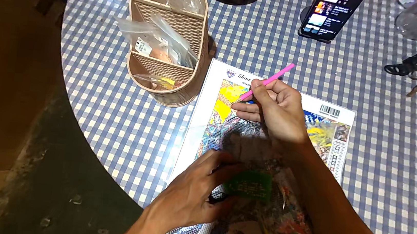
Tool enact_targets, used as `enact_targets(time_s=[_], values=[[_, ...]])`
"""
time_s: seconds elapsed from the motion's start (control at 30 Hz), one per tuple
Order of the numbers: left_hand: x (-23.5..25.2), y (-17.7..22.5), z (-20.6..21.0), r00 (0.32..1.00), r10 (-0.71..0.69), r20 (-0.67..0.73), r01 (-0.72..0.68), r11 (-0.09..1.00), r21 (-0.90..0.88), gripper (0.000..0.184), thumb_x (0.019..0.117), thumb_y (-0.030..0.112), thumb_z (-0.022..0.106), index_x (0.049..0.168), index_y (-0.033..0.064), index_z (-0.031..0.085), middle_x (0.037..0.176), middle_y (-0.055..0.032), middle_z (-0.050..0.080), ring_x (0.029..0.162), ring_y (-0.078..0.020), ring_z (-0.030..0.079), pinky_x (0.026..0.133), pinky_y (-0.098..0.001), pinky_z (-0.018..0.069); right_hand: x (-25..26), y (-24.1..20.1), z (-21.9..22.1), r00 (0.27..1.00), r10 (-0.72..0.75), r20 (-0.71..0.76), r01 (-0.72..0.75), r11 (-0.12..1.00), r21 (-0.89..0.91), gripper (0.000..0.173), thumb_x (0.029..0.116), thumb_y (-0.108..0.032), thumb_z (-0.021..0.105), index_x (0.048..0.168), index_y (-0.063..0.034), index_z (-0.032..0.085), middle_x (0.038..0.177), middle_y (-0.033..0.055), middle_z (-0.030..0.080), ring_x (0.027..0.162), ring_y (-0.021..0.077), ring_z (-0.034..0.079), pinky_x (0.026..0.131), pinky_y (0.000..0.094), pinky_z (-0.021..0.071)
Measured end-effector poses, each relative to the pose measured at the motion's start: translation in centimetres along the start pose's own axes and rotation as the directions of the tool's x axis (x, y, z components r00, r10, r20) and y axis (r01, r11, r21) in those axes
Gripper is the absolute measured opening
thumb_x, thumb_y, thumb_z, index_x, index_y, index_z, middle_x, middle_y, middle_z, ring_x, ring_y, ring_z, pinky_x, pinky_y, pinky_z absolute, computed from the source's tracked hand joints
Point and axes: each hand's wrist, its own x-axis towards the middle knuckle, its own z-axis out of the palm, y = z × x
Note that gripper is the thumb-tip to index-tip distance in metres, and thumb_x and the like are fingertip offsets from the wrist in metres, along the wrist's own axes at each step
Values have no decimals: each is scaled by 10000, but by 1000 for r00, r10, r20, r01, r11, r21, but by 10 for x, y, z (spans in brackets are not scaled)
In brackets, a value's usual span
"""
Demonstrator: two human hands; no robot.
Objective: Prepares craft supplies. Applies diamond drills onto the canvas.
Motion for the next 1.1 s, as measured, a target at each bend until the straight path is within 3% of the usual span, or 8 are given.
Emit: enact_targets(time_s=[0.2,0.5,0.67,0.73,0.83,0.9,1.1], values=[[0,0,-1,1000,-11,15,11,1000,-7,481,910,398,718,1302,121,689,1231,-85,648,1155,-135,578,981,-230,474,4,-12,-3,997,72,-35,-73,997,-2,185,1082,-191,540,1070,-8,563,844,99,750,729,182,774,666,294,660],[-1,0,0,1000,-12,11,12,1000,-9,473,912,394,712,1301,126,690,1233,-78,648,1151,-130,576,977,-221,471,-4,-32,-14,997,0,-83,3,999,33,163,1084,-190,525,1037,-36,550,863,77,742,723,168,772,658,282,662],[-1,0,0,1000,-7,7,7,1000,-15,478,913,391,718,1305,119,686,1242,-83,643,1168,-136,572,995,-231,464,-41,-30,-31,989,-145,-2,144,986,-83,162,1101,-259,498,1077,-108,553,902,23,737,769,144,769,694,279,657],[-1,-1,0,1000,-3,7,3,1000,-23,474,910,378,722,1303,116,684,1240,-87,642,1167,-137,571,992,-231,465,-54,-24,-35,975,-221,-12,218,967,-131,133,1096,-224,509,1083,-103,564,891,25,748,751,162,773,678,307,671],[-1,-1,0,1000,13,5,-13,999,-34,466,918,365,721,1302,105,681,1233,-92,644,1147,-135,575,969,-234,475,-79,-1,-47,915,-404,12,395,886,-241,92,1064,-192,569,1094,-110,596,879,-13,745,739,146,759,655,313,672],[0,-1,0,1000,15,7,-15,999,-37,460,919,359,720,1301,106,682,1244,-87,646,1147,-128,578,965,-232,480,-99,20,-55,891,-453,37,441,842,-312,127,1045,-228,608,1134,-138,602,954,-27,731,782,132,748,662,307,671],[-1,0,0,1000,-21,5,22,1000,-20,444,911,364,730,1282,123,701,1227,-60,644,1121,-93,582,934,-211,498,-130,61,-71,807,-588,58,557,723,-409,159,1031,-208,641,1072,-54,642,948,-22,740,863,33,728,774,212,639]])
